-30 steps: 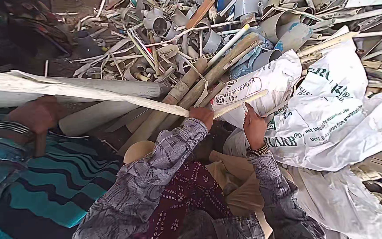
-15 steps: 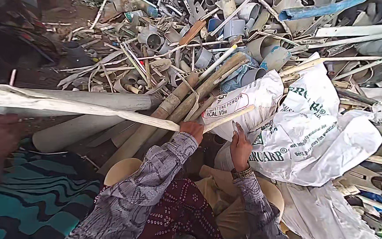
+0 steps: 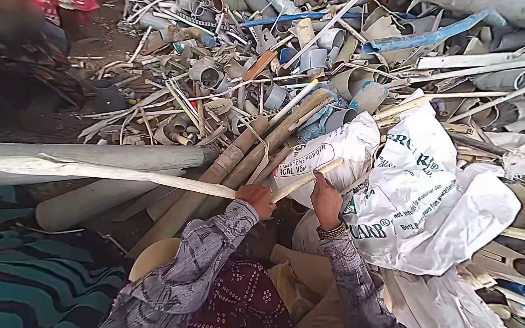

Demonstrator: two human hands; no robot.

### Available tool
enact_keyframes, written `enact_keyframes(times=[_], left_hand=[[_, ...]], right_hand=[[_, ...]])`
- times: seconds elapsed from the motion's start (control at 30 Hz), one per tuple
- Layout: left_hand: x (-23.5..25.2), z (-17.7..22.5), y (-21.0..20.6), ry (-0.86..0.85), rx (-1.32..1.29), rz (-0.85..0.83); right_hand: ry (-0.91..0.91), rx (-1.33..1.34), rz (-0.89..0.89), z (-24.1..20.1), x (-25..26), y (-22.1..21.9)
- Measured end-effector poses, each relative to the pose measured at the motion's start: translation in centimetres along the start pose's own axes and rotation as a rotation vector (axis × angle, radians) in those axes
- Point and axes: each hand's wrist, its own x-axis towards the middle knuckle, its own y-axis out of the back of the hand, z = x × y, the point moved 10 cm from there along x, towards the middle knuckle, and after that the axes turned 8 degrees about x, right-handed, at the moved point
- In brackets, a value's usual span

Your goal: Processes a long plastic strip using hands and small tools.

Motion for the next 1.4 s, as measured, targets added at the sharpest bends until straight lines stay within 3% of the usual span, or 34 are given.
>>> enact_keyframes(times=[0.03,0.13,0.17,0.23,0.33,0.37,0.5,0.57,0.7,0.87,0.93,1.07,1.13,1.23,1.27,1.4], left_hand=[[0.2,-0.2,0.1,-0.013,-0.004,0.003],[1.0,-0.6,0.3,-0.06,-0.012,0.0],[1.2,-0.6,0.2,-0.071,-0.014,-0.005],[1.3,-0.5,0.2,-0.084,-0.006,0.002],[1.1,-0.2,0.6,-0.085,0.01,0.027],[1.1,0.1,0.7,-0.087,0.008,0.034],[1.7,0.5,0.9,-0.076,-0.019,0.057],[1.7,0.1,0.7,-0.049,0.0,0.054],[1.5,-0.1,0.9,-0.013,-0.029,0.062],[2.4,-0.8,1.2,0.027,-0.076,0.062],[2.4,-1.2,1.1,0.045,-0.114,0.071],[2.0,-0.7,0.9,0.086,-0.023,0.044],[1.9,-0.5,1.0,0.12,0.057,0.031],[1.5,-0.1,1.3,0.162,0.136,0.032],[1.3,0.1,1.3,0.171,0.157,0.036],[0.5,0.2,1.6,0.191,0.177,0.077]], right_hand=[[0.033,-0.004,-0.006,-1.0,-0.4,0.0],[0.428,0.044,0.149,-6.3,-4.0,-0.1],[0.481,0.059,0.156,-6.5,-4.3,-0.1],[0.366,0.056,0.171,-3.8,-1.9,0.6],[0.007,0.048,0.124,2.4,2.1,1.7],[-0.004,0.068,0.13,2.4,1.7,1.9],[0.452,0.182,0.321,-4.9,-4.5,1.1],[0.414,0.194,0.323,-4.2,-3.8,0.8],[0.051,0.145,0.251,2.5,1.8,1.7],[0.483,0.218,0.365,-5.8,-4.8,0.2],[0.392,0.207,0.356,-4.0,-3.2,0.3],[-0.032,0.098,0.118,2.4,2.3,1.3],[0.059,0.073,0.106,-0.5,0.4,1.4],[0.389,0.125,0.199,-6.3,-4.5,1.1],[0.376,0.137,0.188,-6.1,-4.3,1.2],[-0.085,0.042,0.052,2.7,1.6,2.0]])
